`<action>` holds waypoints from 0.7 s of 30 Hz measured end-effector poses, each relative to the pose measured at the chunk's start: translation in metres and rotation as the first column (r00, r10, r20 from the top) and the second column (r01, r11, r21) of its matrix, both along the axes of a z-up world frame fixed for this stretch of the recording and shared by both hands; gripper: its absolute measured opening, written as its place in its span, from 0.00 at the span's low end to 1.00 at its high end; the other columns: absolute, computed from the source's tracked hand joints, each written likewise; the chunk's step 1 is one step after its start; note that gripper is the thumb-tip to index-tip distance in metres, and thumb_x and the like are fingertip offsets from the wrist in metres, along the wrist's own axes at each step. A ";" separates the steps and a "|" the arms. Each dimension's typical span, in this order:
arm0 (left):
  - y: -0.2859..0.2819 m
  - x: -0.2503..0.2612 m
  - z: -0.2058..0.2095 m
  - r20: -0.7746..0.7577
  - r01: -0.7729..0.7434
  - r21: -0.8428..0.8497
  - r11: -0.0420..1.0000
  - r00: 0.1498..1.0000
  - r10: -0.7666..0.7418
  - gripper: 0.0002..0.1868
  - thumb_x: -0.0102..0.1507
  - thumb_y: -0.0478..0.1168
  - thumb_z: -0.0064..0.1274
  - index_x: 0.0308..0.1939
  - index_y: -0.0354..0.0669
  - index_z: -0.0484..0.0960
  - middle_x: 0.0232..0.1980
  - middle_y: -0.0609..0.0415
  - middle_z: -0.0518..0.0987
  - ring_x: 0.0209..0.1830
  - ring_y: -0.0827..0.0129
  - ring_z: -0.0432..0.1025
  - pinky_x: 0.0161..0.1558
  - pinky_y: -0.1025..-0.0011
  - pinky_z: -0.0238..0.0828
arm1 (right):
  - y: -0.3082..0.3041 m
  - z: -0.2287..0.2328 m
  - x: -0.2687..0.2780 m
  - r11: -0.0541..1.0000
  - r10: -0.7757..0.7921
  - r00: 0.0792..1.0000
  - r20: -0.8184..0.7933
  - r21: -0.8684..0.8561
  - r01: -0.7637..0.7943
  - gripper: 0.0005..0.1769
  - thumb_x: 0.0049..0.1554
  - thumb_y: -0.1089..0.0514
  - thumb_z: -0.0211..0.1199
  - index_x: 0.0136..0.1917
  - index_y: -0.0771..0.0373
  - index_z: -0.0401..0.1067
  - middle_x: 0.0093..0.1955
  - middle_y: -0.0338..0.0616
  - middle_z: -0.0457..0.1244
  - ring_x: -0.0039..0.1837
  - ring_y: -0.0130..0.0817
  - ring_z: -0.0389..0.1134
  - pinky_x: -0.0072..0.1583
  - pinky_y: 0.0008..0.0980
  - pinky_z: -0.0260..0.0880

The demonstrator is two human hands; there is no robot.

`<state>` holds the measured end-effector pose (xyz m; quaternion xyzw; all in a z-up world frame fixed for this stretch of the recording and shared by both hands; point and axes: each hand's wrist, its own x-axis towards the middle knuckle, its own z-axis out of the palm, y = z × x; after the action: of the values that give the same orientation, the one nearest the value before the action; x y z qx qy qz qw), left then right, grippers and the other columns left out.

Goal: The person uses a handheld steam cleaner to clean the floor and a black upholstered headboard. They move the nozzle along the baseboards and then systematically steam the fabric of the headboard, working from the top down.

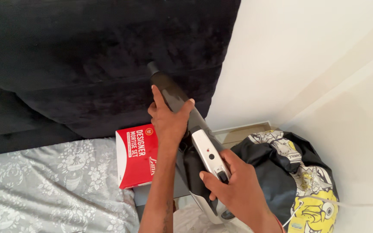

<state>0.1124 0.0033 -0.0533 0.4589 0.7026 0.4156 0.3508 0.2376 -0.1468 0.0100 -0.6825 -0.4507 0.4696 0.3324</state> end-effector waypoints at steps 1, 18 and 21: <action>0.000 -0.003 -0.001 0.002 -0.010 0.008 1.000 1.000 0.010 0.62 0.51 0.58 0.66 0.81 0.55 0.43 0.74 0.35 0.56 0.66 0.37 0.62 0.62 0.53 0.67 | 0.001 0.000 -0.002 1.000 0.004 1.000 -0.001 -0.008 -0.004 0.22 0.47 0.56 0.72 0.53 0.66 0.74 0.29 0.43 0.67 0.27 0.27 0.69 0.31 0.30 0.65; -0.003 -0.063 -0.015 0.030 -0.140 0.084 0.987 0.990 0.138 0.62 0.51 0.56 0.67 0.81 0.48 0.45 0.71 0.33 0.59 0.63 0.41 0.67 0.61 0.58 0.68 | 0.016 -0.005 -0.044 0.988 0.148 0.989 0.012 -0.046 -0.147 0.21 0.48 0.54 0.72 0.52 0.66 0.73 0.28 0.43 0.67 0.26 0.27 0.69 0.31 0.29 0.64; -0.004 -0.071 -0.016 0.045 -0.166 0.072 0.983 0.986 0.163 0.62 0.52 0.55 0.68 0.81 0.49 0.44 0.71 0.33 0.58 0.64 0.41 0.65 0.61 0.58 0.67 | 0.018 -0.006 -0.050 0.984 0.176 0.984 -0.023 -0.033 -0.176 0.20 0.47 0.57 0.70 0.52 0.66 0.74 0.28 0.44 0.68 0.26 0.27 0.69 0.31 0.29 0.65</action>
<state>0.0419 -0.0009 -0.0694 0.4038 0.7149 0.4784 0.3114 0.1871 -0.1285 0.0036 -0.6410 -0.4977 0.5116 0.2823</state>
